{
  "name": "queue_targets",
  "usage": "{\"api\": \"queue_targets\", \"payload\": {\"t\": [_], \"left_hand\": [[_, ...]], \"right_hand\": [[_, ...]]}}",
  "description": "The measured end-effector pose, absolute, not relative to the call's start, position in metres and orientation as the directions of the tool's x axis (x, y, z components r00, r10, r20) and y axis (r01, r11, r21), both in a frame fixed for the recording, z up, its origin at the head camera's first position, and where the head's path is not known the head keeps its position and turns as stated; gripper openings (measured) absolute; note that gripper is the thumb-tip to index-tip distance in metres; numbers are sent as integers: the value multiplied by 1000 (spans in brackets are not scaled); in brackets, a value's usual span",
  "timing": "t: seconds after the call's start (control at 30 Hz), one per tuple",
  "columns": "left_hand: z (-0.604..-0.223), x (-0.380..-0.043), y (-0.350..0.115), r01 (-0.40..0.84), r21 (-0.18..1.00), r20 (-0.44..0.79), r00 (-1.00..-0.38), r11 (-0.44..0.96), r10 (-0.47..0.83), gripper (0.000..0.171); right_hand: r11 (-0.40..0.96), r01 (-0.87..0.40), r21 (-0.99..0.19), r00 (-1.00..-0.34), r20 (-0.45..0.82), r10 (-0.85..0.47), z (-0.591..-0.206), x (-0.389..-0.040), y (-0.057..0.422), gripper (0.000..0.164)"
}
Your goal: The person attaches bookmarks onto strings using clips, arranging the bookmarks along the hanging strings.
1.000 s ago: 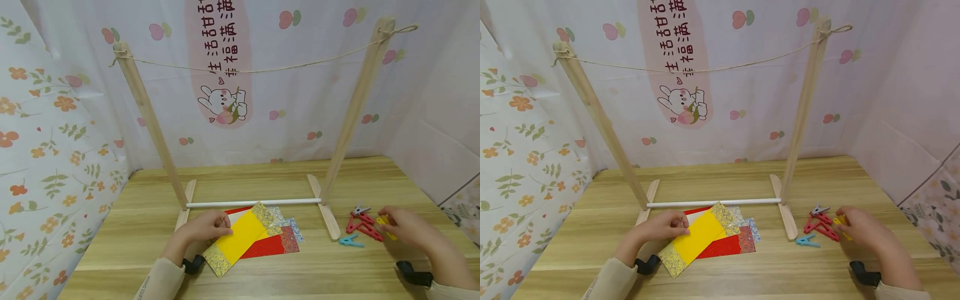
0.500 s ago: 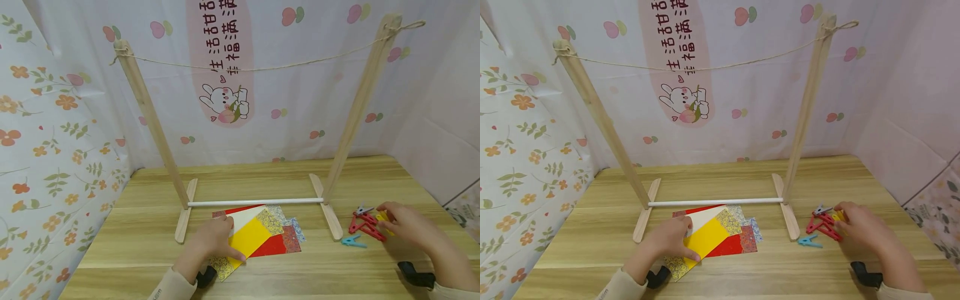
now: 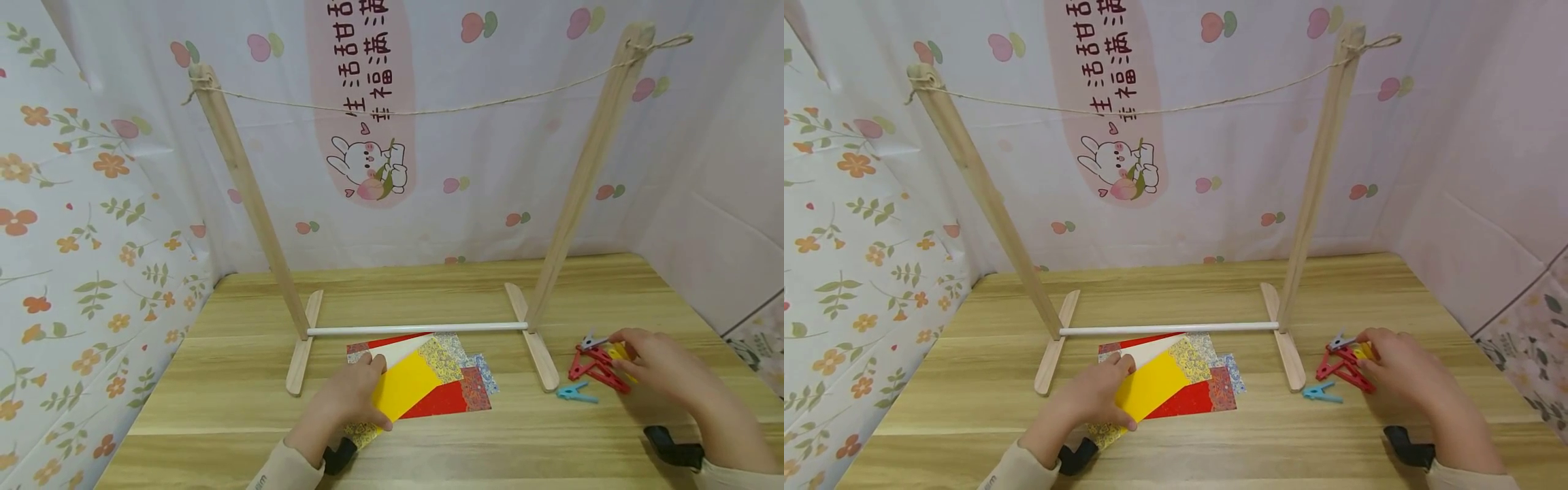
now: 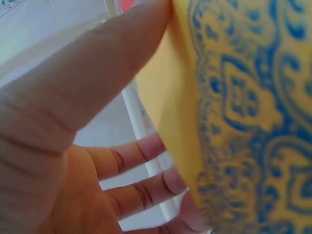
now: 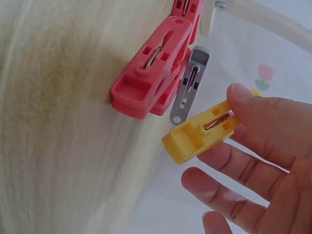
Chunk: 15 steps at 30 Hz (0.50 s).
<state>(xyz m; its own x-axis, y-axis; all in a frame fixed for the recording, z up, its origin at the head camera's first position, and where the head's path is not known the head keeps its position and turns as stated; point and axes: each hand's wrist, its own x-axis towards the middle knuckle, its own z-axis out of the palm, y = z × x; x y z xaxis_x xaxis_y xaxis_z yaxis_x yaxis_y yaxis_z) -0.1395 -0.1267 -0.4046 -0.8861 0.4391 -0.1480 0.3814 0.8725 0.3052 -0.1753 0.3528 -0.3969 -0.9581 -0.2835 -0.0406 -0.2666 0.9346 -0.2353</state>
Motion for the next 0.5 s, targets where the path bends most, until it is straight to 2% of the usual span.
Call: {"api": "queue_targets", "payload": {"t": [0.23, 0.33, 0.5], "left_hand": [[-409, -147, -134, 360, 361, -197, -872, 860, 448, 69], [-411, -150, -138, 347, 404, -206, -867, 847, 453, 56], [-411, -153, -144, 352, 475, -185, -856, 807, 483, 37]], "right_hand": [[934, -262, -243, -960, -31, -277, -397, -175, 349, 46], [933, -268, -239, -960, -13, -279, -398, -175, 348, 48], [930, -275, -245, -959, 2, -283, -399, -176, 345, 41]]}}
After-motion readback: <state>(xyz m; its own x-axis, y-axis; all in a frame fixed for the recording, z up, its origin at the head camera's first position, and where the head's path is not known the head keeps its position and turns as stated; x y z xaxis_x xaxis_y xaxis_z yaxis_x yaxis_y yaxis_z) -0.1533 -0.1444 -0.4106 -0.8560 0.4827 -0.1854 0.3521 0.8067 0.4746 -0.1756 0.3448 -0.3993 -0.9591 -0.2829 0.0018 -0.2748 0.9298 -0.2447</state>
